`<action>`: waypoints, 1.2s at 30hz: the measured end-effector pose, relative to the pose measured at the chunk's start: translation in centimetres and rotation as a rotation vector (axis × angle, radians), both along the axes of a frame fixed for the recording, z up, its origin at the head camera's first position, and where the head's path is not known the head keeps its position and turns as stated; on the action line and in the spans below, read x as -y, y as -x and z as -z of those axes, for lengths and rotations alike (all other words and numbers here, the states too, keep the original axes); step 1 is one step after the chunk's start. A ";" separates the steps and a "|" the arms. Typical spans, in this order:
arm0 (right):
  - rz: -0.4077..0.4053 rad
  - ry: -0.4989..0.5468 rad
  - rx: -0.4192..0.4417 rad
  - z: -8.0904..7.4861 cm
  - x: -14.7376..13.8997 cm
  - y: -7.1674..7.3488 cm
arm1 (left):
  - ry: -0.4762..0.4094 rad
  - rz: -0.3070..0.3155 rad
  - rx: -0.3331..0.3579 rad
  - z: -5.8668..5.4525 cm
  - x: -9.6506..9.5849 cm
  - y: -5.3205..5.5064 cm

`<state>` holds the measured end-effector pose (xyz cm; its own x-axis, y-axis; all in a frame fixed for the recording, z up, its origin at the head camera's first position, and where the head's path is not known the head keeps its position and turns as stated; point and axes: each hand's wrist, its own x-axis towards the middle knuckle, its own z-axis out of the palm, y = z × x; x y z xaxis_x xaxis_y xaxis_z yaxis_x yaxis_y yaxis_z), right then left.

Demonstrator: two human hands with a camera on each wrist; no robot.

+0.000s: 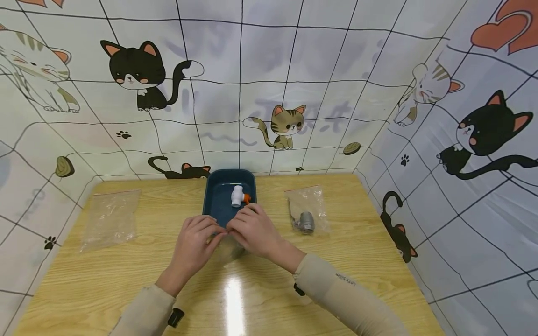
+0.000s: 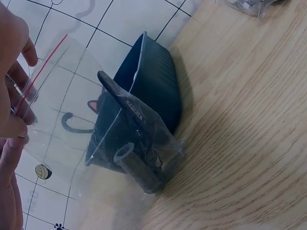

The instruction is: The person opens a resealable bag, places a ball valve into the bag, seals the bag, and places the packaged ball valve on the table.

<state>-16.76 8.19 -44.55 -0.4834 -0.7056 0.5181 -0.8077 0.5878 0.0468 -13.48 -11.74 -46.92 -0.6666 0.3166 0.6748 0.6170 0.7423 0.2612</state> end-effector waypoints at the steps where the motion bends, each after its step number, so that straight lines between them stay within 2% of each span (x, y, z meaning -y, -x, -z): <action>1: -0.001 0.001 0.005 0.0 0.0 0.0 | 0.003 0.004 0.001 0.0 0.0 0.0; 12: 0.023 -0.036 0.068 -0.1 -0.5 0.1 | 0.031 0.022 0.000 0.2 -0.2 0.1; 22: 0.084 -0.078 0.059 0.2 -2.7 0.6 | 0.002 0.021 0.011 0.1 0.2 0.0; 28: 0.131 -0.091 0.140 0.4 -4.4 1.2 | 0.001 0.012 0.027 0.1 0.4 0.1; 36: 0.157 -0.113 0.229 0.3 -5.9 1.8 | -0.009 0.010 -0.001 0.4 0.7 0.3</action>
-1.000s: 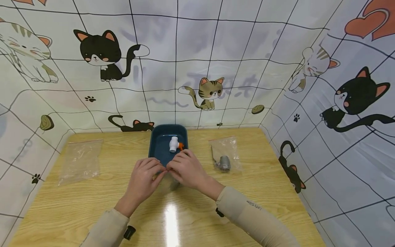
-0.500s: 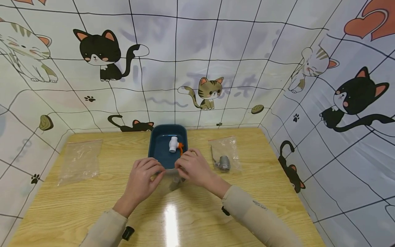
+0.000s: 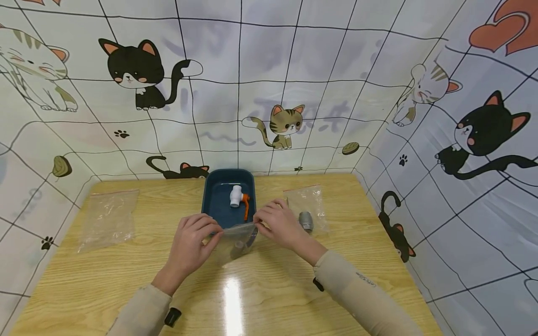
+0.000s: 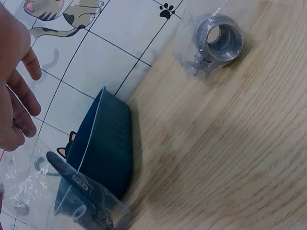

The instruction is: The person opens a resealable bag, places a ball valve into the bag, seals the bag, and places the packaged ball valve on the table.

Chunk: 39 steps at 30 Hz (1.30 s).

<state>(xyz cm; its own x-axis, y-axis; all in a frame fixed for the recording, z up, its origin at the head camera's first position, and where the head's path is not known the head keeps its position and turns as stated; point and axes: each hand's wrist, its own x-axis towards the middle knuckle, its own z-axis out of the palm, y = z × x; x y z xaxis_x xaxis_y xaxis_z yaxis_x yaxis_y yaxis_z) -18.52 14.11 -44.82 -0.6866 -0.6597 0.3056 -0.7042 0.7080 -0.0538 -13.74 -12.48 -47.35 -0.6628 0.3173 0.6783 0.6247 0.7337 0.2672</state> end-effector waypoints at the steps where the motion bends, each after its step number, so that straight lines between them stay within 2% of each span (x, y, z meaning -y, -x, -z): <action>1: 0.002 -0.001 0.006 0.0 -0.1 0.1 | -0.002 -0.001 -0.001 0.0 0.1 0.0; 13: 0.001 0.015 -0.002 0.4 -0.5 0.4 | -0.001 0.001 0.016 -0.1 0.4 -0.1; 18: 0.011 0.028 0.053 0.6 -0.6 0.2 | -0.003 0.007 0.019 -0.1 0.4 -0.1; 21: 0.017 0.051 0.137 0.9 -0.5 0.3 | -0.014 0.015 0.025 0.0 0.4 -0.2; 23: 0.024 0.073 0.233 1.3 -0.4 0.4 | -0.021 0.023 0.028 0.0 0.4 -0.2; 27: 0.038 0.164 0.491 2.4 -0.2 0.4 | -0.029 0.036 0.032 0.1 0.4 -0.2; 31: 0.020 0.327 0.716 3.6 -0.1 0.2 | -0.033 0.035 0.059 0.3 0.5 -0.3; 34: -0.006 0.451 0.810 4.5 -0.1 -0.1 | -0.032 0.026 0.075 0.3 0.6 -0.3; 39: 0.004 0.569 0.873 5.9 0.1 -0.5 | -0.030 0.011 0.058 0.3 0.7 -0.3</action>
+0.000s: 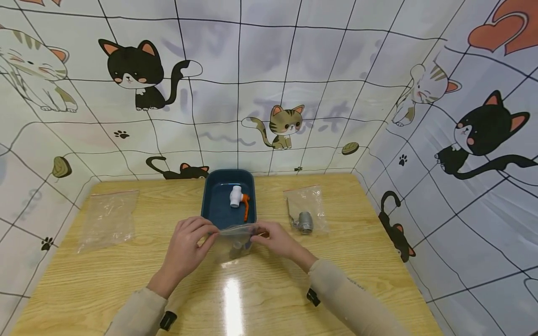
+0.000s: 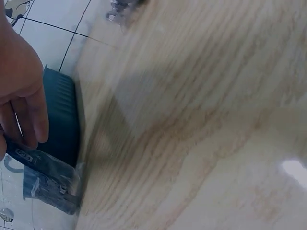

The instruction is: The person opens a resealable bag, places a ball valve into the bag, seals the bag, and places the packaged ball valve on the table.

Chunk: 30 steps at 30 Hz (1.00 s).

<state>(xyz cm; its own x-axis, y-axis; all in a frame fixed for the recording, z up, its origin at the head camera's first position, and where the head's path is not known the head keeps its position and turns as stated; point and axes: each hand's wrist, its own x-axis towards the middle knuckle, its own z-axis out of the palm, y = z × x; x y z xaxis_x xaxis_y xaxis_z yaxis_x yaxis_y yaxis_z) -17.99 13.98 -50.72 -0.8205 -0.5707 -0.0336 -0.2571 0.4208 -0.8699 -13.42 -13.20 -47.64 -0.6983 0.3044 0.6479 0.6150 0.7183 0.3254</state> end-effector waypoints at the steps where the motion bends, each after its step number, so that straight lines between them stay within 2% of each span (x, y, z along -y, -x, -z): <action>1: 0.013 0.013 0.013 0.2 0.0 -0.1 | 0.001 -0.004 -0.003 0.0 0.0 0.0; 7: 0.059 0.067 0.032 0.5 0.3 -0.6 | -0.001 -0.028 -0.001 0.2 0.2 0.1; 12: 0.049 0.054 -0.055 -1.9 0.6 -1.4 | 0.005 -0.048 0.015 0.4 0.4 0.1; 14: 0.056 0.021 -0.082 -2.4 0.5 -1.4 | 0.006 -0.055 0.016 0.5 0.5 0.0; 16: 0.068 -0.014 -0.089 -2.0 0.2 -1.1 | 0.010 -0.062 0.023 0.6 0.5 0.0; 19: 0.098 -0.068 -0.051 -1.6 -0.6 -0.7 | 0.016 -0.076 0.029 0.7 0.7 0.0; 27: 0.163 -0.066 0.032 -2.2 -3.6 -0.2 | 0.022 -0.103 0.073 1.1 1.9 -0.2; 30: 0.201 -0.095 0.063 -2.3 -4.8 0.0 | 0.018 -0.113 0.074 1.2 2.3 -0.3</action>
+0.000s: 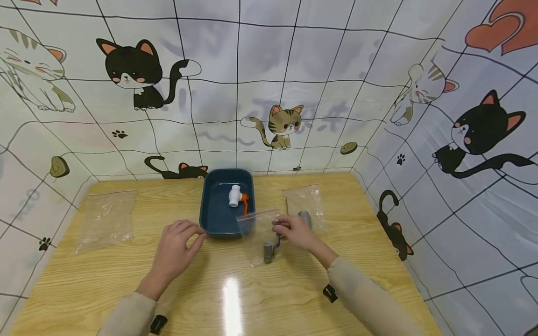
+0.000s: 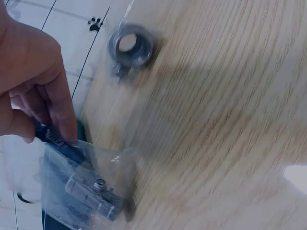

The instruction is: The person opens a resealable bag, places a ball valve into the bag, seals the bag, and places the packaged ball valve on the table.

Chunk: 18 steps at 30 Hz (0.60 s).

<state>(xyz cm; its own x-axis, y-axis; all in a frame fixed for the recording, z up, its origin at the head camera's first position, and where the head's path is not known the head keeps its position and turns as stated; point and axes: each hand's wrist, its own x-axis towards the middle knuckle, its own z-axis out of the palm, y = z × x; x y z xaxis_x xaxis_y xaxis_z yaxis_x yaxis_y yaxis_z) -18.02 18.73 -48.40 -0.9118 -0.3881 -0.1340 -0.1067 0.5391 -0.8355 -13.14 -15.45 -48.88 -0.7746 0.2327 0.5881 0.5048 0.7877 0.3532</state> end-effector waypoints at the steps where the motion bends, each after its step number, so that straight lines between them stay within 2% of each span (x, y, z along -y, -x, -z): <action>1: 0.015 -0.007 0.017 0.0 -0.4 0.1 | -0.002 -0.002 0.000 0.0 0.1 0.0; 9: 0.175 -0.124 0.109 0.2 -2.0 1.2 | -0.003 -0.012 -0.008 0.1 0.5 -0.1; 13: 0.193 -0.198 0.125 0.1 -2.2 1.8 | -0.005 -0.019 -0.013 0.2 0.7 -0.1; 18: 0.187 -0.316 0.100 0.4 -2.0 2.6 | -0.006 -0.022 -0.014 0.4 1.0 -0.3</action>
